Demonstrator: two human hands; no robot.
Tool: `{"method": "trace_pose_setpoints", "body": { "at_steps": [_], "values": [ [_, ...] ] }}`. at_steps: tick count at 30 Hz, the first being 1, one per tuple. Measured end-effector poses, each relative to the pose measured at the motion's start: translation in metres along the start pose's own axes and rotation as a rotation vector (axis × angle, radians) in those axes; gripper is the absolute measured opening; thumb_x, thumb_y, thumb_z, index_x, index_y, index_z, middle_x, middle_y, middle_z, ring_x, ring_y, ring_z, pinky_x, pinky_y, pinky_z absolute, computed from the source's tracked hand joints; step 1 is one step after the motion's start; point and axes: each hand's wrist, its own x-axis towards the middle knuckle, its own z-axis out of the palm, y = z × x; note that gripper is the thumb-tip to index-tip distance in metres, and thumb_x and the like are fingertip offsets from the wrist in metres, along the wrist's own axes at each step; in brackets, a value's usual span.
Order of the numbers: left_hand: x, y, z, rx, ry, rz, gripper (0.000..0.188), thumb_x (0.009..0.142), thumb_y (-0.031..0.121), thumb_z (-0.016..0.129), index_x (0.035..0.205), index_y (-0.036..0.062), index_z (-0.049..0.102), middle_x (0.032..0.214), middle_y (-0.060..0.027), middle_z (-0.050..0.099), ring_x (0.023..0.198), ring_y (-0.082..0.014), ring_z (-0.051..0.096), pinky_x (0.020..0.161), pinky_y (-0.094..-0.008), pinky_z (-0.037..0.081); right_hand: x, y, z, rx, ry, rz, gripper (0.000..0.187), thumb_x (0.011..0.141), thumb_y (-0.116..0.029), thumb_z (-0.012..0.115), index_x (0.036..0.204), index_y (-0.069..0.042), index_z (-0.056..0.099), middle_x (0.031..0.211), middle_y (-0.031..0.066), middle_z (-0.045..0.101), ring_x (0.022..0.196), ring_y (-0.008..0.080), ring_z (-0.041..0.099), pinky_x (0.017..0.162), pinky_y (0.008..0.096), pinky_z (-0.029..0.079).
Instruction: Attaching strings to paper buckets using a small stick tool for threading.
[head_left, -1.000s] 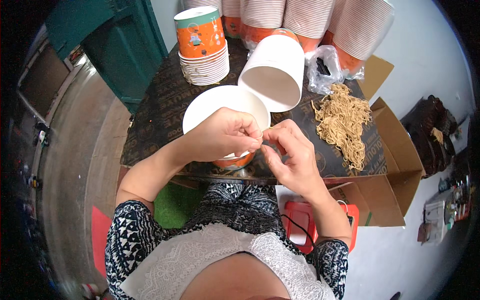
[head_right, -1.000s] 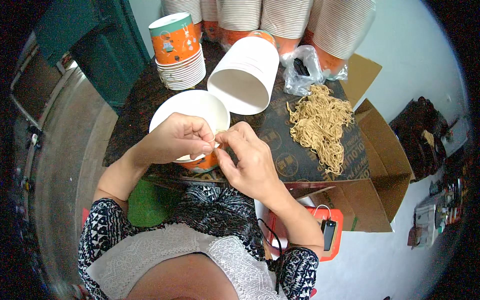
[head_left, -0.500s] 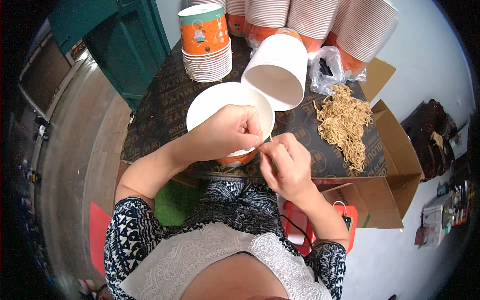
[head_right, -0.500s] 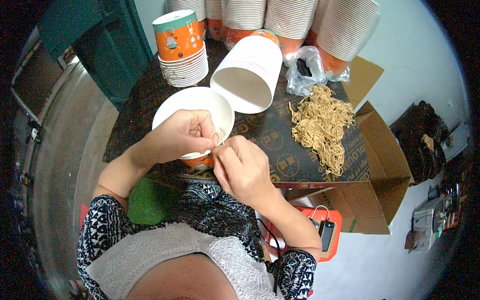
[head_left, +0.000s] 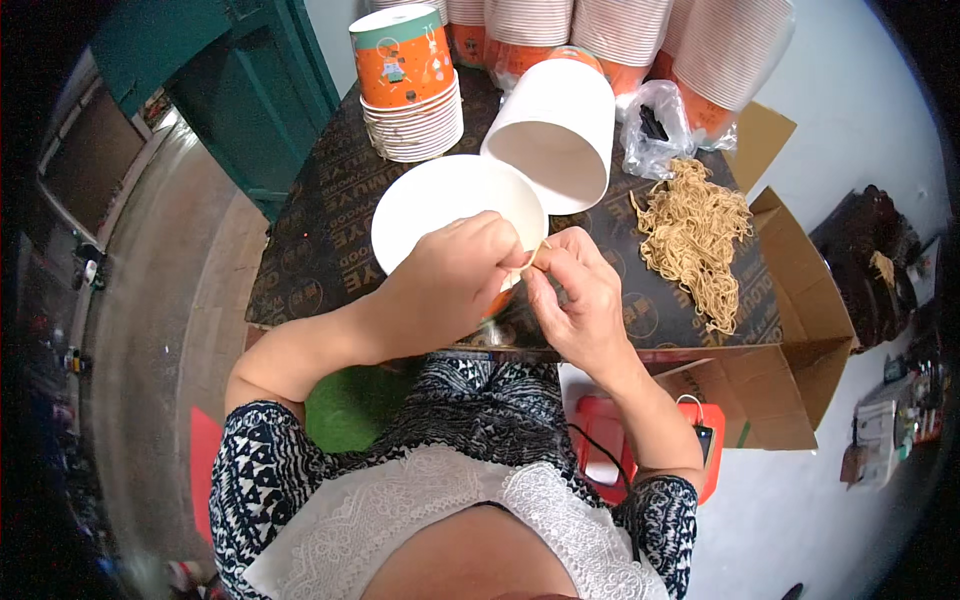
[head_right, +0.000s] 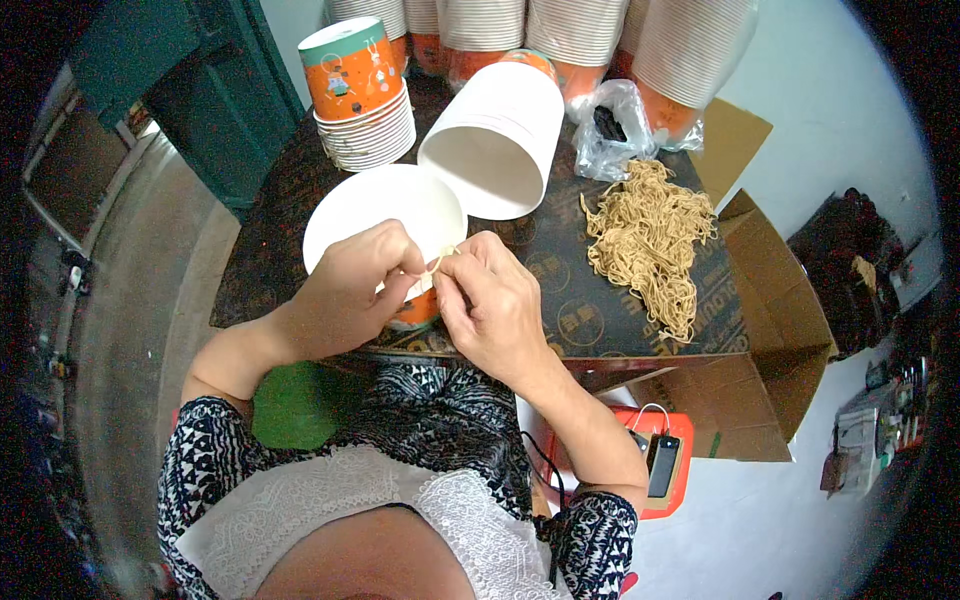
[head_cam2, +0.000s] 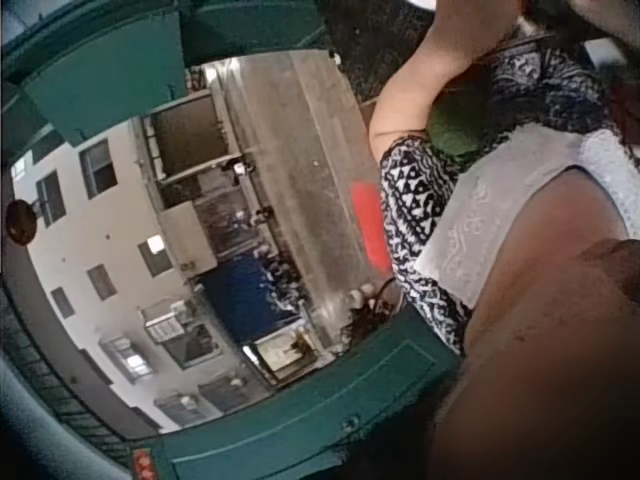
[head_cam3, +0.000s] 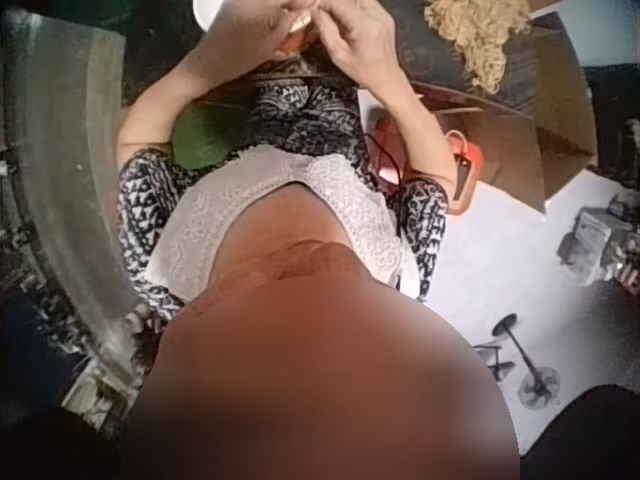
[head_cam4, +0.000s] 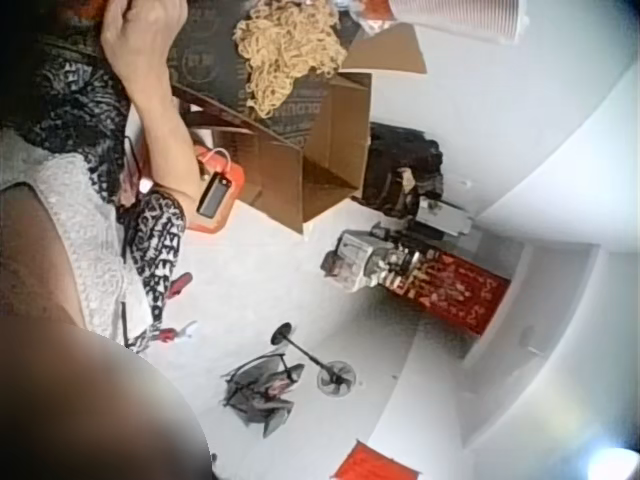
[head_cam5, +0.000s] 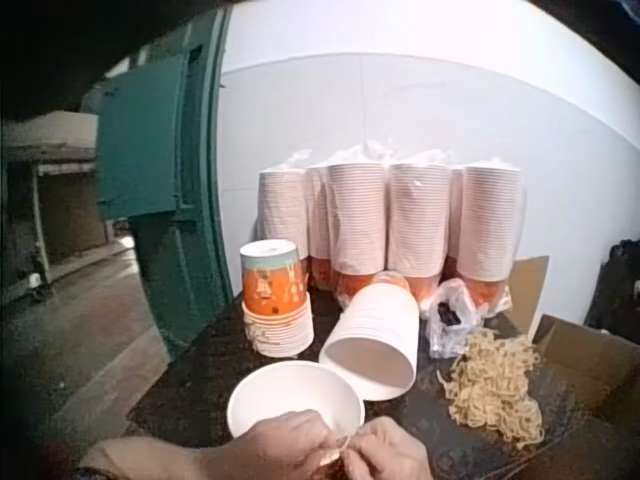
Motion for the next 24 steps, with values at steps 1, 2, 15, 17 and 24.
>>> {"method": "trace_pose_setpoints", "body": {
  "at_steps": [1, 2, 15, 17, 24],
  "values": [
    [0.0, 0.002, 0.002, 0.148, 0.086, 0.061, 0.009, 0.085, -0.002, 0.063, 0.085, 0.0029, 0.055, 0.085, -0.0132, 0.059, 0.076, -0.0296, 0.061, 0.066, -0.0378, 0.048, 0.0, -0.001, 0.0, -0.012, 0.007, 0.001, 0.01, 0.078, 0.001, 0.069, 0.087, -0.001, 0.065, 0.08, 0.0129, 0.058, 0.07, 0.0283, 0.06, 0.061, 0.0369, 0.049],
    [-0.002, 0.003, 0.002, 0.147, 0.083, 0.06, 0.009, 0.085, -0.002, 0.063, 0.085, 0.0029, 0.055, 0.085, -0.0132, 0.059, 0.076, -0.0296, 0.061, 0.066, -0.0378, 0.048, 0.001, -0.002, 0.0, -0.011, 0.008, 0.004, 0.01, 0.078, 0.001, 0.069, 0.087, -0.001, 0.065, 0.08, 0.0129, 0.058, 0.07, 0.0283, 0.06, 0.061, 0.0369, 0.049],
    [-0.014, -0.014, 0.012, 0.406, 0.148, 0.241, 0.009, 0.088, 0.007, 0.063, 0.09, 0.0068, 0.055, 0.07, -0.0082, 0.052, 0.059, -0.0287, 0.054, 0.055, -0.0384, 0.043, 0.008, -0.01, -0.009, 0.129, -0.137, 0.136, 0.023, 0.086, 0.002, 0.059, 0.108, -0.002, 0.067, 0.084, 0.0143, 0.058, 0.075, 0.0308, 0.062, 0.067, 0.0369, 0.05],
    [-0.014, -0.014, 0.012, 0.406, 0.125, 0.25, 0.009, 0.088, 0.007, 0.063, 0.09, 0.0066, 0.054, 0.069, -0.0082, 0.052, 0.059, -0.0284, 0.054, 0.055, -0.0382, 0.043, 0.007, -0.009, -0.01, 0.145, -0.167, 0.158, 0.023, 0.087, 0.002, 0.059, 0.107, -0.003, 0.067, 0.085, 0.0146, 0.059, 0.076, 0.0311, 0.062, 0.067, 0.0367, 0.05],
    [-0.014, -0.005, 0.007, 0.335, 0.101, 0.153, 0.008, 0.087, 0.007, 0.066, 0.09, 0.005, 0.058, 0.07, -0.0117, 0.058, 0.063, -0.0316, 0.059, 0.058, -0.0399, 0.047, 0.007, -0.014, -0.013, 0.184, -0.18, 0.23, 0.007, 0.087, 0.003, 0.06, 0.093, -0.001, 0.061, 0.085, 0.0149, 0.058, 0.076, 0.0313, 0.062, 0.066, 0.0361, 0.049]
  ]
}}
